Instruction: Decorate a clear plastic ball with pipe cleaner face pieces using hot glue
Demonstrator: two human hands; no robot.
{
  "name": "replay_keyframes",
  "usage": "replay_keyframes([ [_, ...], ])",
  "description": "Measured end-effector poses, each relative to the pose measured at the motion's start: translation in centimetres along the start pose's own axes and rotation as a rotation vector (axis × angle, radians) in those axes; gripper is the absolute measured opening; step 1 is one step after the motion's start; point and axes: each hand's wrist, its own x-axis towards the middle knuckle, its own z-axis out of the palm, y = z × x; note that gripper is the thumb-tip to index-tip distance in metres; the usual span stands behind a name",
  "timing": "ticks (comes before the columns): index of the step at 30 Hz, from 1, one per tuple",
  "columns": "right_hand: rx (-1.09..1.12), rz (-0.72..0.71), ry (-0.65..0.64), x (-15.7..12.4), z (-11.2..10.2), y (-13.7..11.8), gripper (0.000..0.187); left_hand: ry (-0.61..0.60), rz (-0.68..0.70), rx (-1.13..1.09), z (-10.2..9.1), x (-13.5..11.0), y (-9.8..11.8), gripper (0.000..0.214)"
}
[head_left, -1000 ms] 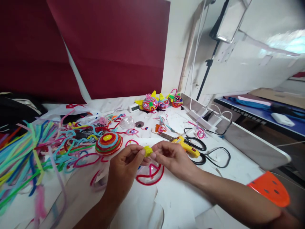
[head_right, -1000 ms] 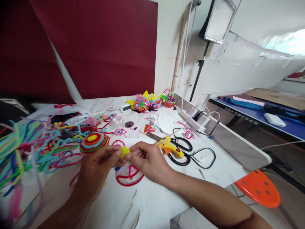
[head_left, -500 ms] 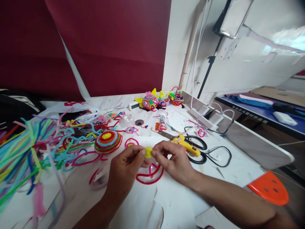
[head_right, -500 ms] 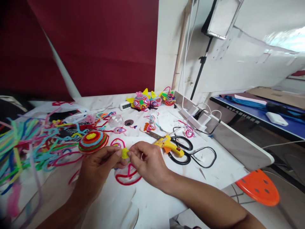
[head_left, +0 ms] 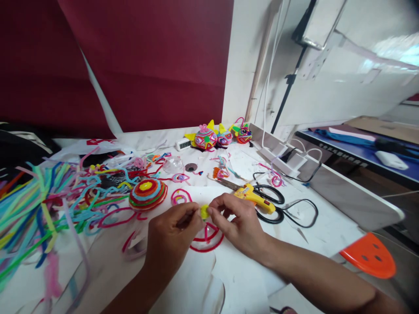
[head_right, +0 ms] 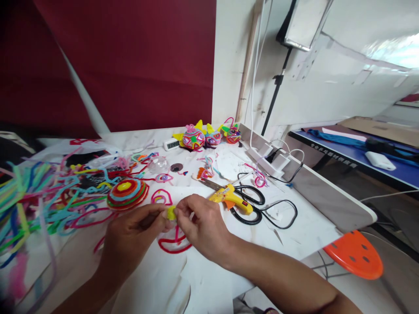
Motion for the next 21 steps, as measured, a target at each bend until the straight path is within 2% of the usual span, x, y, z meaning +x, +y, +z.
replay_keyframes([
  [11, -0.006, -0.061, 0.017, -0.33, 0.24, 0.52, 0.007, -0.009, 0.148, 0.145, -0.13, 0.27, 0.14, 0.012],
  [14, -0.042, -0.151, -0.021, -0.17, 0.01, 0.66, 0.017, -0.004, 0.243, 0.201, -0.17, 0.38, 0.36, 0.013],
  [17, -0.070, -0.232, -0.078, 0.06, -0.30, 0.64, 0.018, 0.000, 0.320, 0.243, -0.29, 0.49, 0.68, 0.013],
  [21, -0.065, -0.222, -0.137, 0.28, -0.57, 0.49, 0.015, -0.031, 0.358, 0.261, -0.45, 0.64, 0.88, 0.013],
])
